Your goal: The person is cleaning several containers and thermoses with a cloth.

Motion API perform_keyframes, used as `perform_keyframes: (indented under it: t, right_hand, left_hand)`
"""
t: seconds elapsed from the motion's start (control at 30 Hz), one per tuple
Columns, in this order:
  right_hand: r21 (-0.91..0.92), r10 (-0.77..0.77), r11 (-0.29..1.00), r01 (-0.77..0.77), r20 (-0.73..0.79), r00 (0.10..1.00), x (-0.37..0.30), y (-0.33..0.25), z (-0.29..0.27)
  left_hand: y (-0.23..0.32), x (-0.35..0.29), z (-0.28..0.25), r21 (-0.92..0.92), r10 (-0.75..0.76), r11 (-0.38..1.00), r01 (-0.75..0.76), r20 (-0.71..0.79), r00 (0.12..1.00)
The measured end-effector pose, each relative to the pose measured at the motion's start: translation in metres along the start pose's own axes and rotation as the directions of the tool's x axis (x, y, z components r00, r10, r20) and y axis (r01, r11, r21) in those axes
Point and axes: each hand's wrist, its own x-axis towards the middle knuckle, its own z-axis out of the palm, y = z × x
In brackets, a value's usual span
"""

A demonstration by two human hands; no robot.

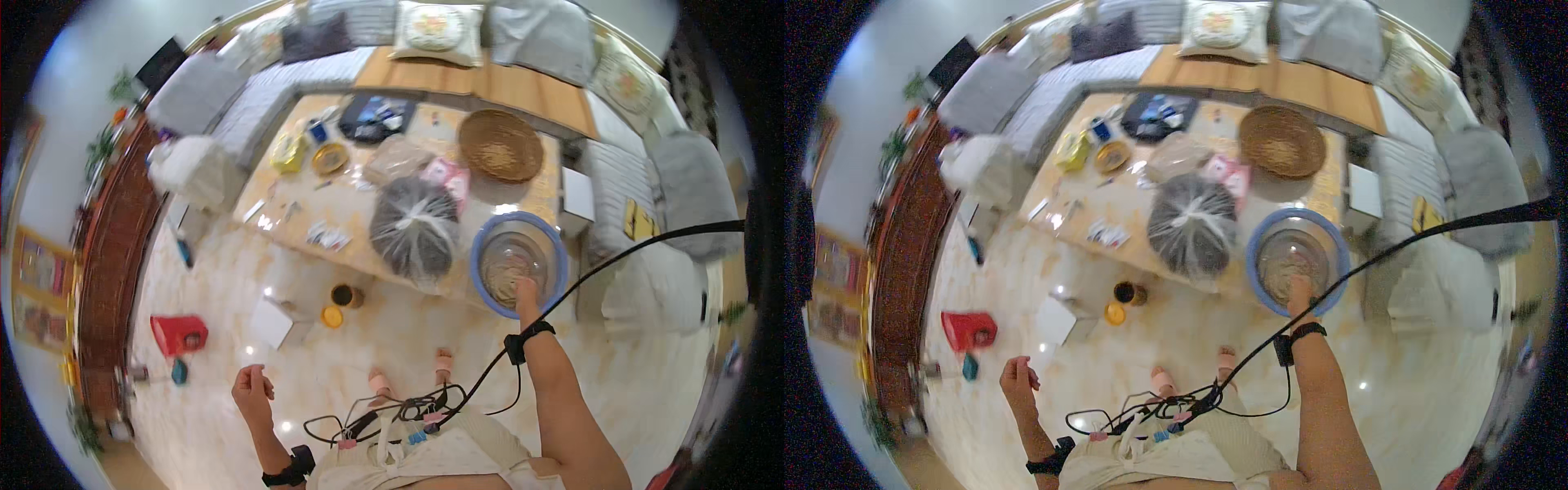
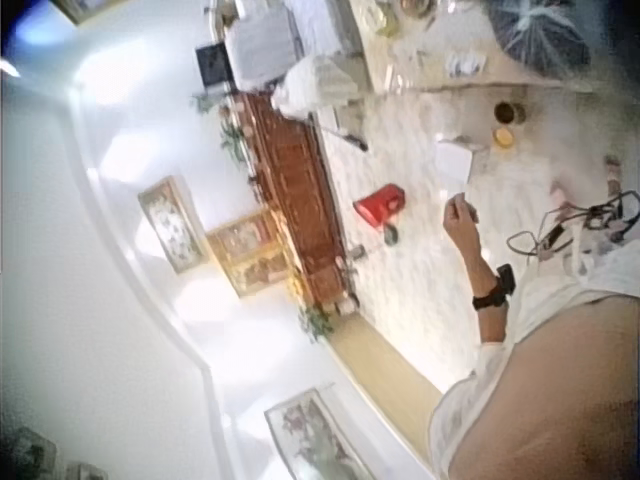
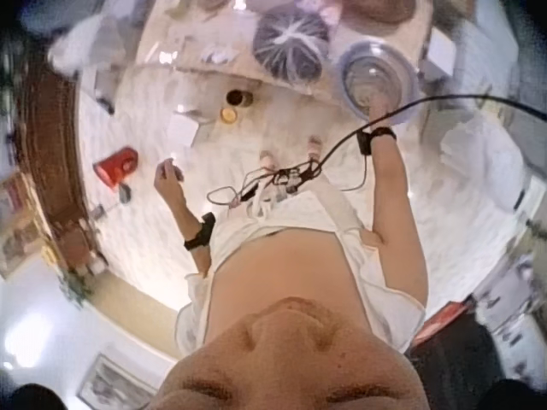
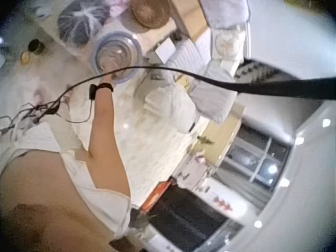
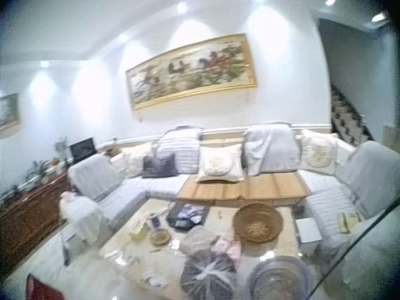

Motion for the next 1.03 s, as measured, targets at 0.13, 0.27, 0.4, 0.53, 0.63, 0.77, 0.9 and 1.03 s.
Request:
perform_keyframes:
  t: [0.13,0.27,0.4,0.53,0.63,0.77,0.9,1.03]
  right_hand:
    - [-0.076,0.224,0.974,-0.211,0.367,0.903,-0.086,-0.05,0.109]
    - [-0.434,0.435,0.872,-0.227,0.472,0.767,-0.16,-0.053,0.204]
    - [-0.61,0.509,0.788,-0.088,0.564,0.65,-0.199,-0.037,0.294]
    - [-0.827,0.483,0.552,0.105,0.42,0.769,-0.215,-0.037,0.37]
    - [-0.684,0.395,0.727,-0.061,0.343,0.852,-0.188,-0.032,0.379]
    - [-0.556,0.352,0.83,-0.046,0.458,0.816,-0.214,-0.064,0.41]
    - [-0.732,0.471,0.659,-0.175,0.221,0.854,-0.223,-0.07,0.484]
    - [-0.772,0.436,0.628,0.101,0.456,0.776,-0.199,-0.041,0.563]
  left_hand:
    - [-0.012,-0.021,-0.041,-0.016,-0.076,0.997,0.074,-0.21,0.975]
    - [-0.031,-0.026,-0.072,-0.044,-0.142,0.99,0.135,-0.344,0.928]
    - [-0.061,-0.026,-0.123,-0.09,-0.232,0.973,0.214,-0.442,0.867]
    - [-0.112,-0.002,-0.183,-0.186,-0.329,0.944,0.272,-0.517,0.79]
    - [-0.118,0.033,-0.215,-0.237,-0.305,0.949,0.209,-0.511,0.803]
    - [-0.126,0.089,-0.247,-0.3,-0.298,0.938,0.173,-0.446,0.844]
    - [-0.124,0.148,-0.263,-0.253,-0.258,0.955,0.156,-0.443,0.859]
    - [-0.124,0.189,-0.284,-0.274,-0.256,0.954,0.123,-0.528,0.81]
